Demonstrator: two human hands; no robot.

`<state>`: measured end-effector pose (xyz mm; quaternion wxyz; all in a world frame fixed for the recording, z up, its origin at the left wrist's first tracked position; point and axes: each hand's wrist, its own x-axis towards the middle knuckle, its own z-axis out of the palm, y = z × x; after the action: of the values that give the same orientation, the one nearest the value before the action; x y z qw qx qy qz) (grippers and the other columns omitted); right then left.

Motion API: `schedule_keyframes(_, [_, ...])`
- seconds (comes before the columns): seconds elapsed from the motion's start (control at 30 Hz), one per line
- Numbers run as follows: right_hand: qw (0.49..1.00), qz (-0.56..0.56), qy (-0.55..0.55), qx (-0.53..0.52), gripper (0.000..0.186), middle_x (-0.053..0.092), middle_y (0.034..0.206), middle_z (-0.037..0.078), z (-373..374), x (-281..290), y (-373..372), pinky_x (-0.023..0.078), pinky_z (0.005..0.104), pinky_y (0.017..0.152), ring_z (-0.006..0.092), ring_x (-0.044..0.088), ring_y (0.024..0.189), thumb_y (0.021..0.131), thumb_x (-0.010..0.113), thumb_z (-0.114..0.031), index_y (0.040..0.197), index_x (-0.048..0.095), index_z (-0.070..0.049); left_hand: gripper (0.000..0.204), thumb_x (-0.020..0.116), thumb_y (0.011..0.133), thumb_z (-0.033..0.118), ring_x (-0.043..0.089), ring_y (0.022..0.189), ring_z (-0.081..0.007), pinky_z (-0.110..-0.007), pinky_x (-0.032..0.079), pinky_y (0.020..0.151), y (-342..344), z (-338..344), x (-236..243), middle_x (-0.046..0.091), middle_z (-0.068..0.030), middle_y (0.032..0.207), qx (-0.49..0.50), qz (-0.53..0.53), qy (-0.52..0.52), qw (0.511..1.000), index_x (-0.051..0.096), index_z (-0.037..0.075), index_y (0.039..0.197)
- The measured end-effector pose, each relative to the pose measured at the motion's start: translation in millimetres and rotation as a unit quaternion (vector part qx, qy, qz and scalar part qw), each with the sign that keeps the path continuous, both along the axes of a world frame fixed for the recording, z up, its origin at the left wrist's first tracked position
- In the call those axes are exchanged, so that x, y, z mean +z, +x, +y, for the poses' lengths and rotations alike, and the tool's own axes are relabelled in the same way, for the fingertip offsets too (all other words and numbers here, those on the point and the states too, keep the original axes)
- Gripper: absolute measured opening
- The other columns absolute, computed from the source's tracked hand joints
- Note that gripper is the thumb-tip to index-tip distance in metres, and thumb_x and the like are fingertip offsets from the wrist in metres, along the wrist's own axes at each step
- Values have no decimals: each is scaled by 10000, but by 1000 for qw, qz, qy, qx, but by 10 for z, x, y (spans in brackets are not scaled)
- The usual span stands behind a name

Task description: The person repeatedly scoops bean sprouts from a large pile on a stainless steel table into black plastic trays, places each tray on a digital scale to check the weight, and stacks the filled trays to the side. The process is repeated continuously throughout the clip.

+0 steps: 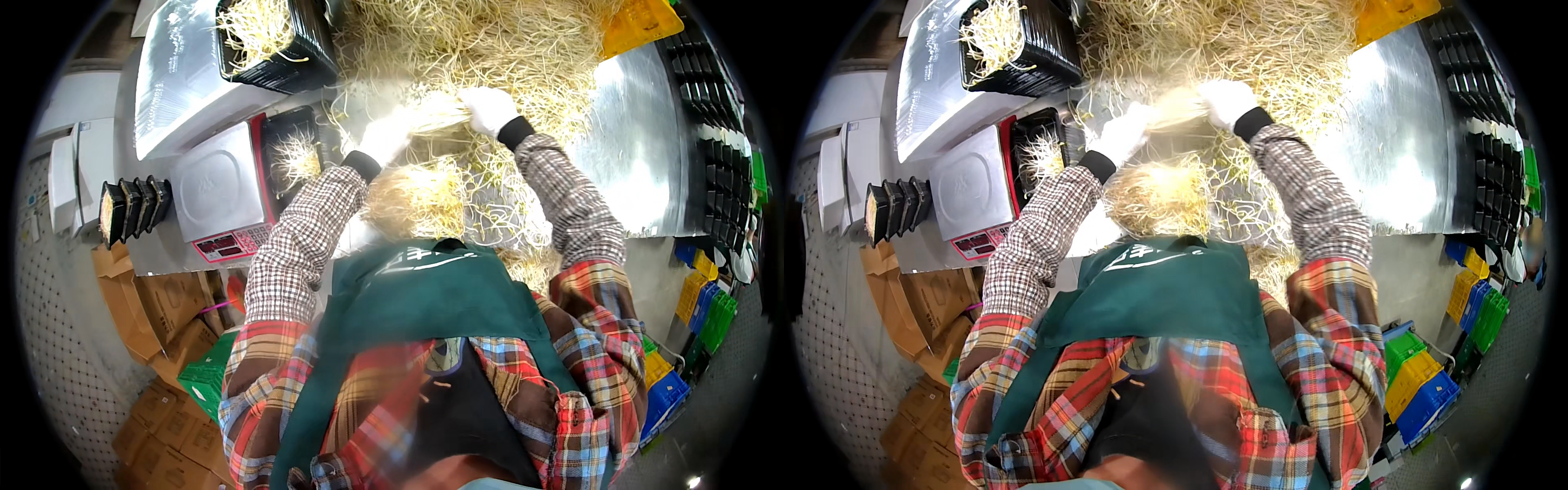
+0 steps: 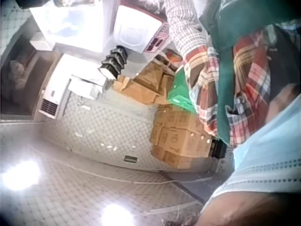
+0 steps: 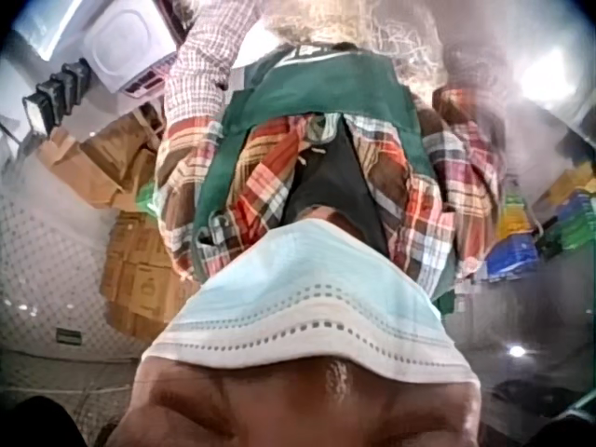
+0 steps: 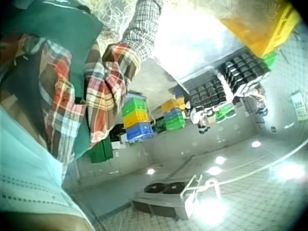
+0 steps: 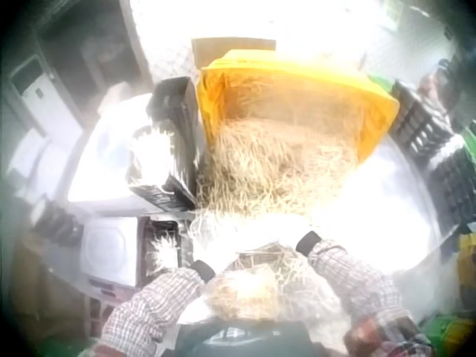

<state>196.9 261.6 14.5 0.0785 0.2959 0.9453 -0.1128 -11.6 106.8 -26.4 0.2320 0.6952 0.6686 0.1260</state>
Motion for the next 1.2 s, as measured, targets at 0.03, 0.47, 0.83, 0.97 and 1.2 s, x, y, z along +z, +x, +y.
schedule_keyframes(0.03, [998,-64,-12,-3,218,690,900,150,-2,71,88,541,437,739,332,675,870,778,621,-115,992,655,-89,345,637,843,132,653,807,-315,-389,556,685,131,-47,20,612,-164,966,5,-34,-27,999,539,55,1165])
schedule_keyframes(0.47, [982,88,-73,-151,327,695,989,127,-261,620,413,553,374,807,257,674,862,837,611,-179,1153,629,-98,584,598,823,120,489,1296,-294,-372,354,1125,-152,365,976,508,-191,1408,-143,-63,-236,959,475,38,1389])
schedule_keyframes(0.83, [998,39,25,-43,928,577,1222,230,-952,-320,-25,491,428,908,340,599,1083,706,761,-165,1485,274,-34,736,669,808,353,535,1229,-323,-509,404,1002,-6,-454,91,562,-168,1294,-9,176,-89,980,396,66,1428])
schedule_keyframes(0.97, [995,13,-57,-83,694,652,1056,216,-894,-303,-20,535,419,801,337,654,960,783,619,-80,1424,365,6,408,617,837,280,636,1000,-336,-482,467,874,48,-439,-115,615,-147,1107,50,107,-60,991,500,85,1176])
schedule_keyframes(1.2, [998,-46,-18,-37,310,686,931,201,-466,38,528,558,424,706,355,682,808,826,562,-100,1132,582,-56,361,569,895,171,649,958,-312,-378,509,811,-122,-423,-156,629,-129,1052,-24,33,-10,999,504,113,1246])
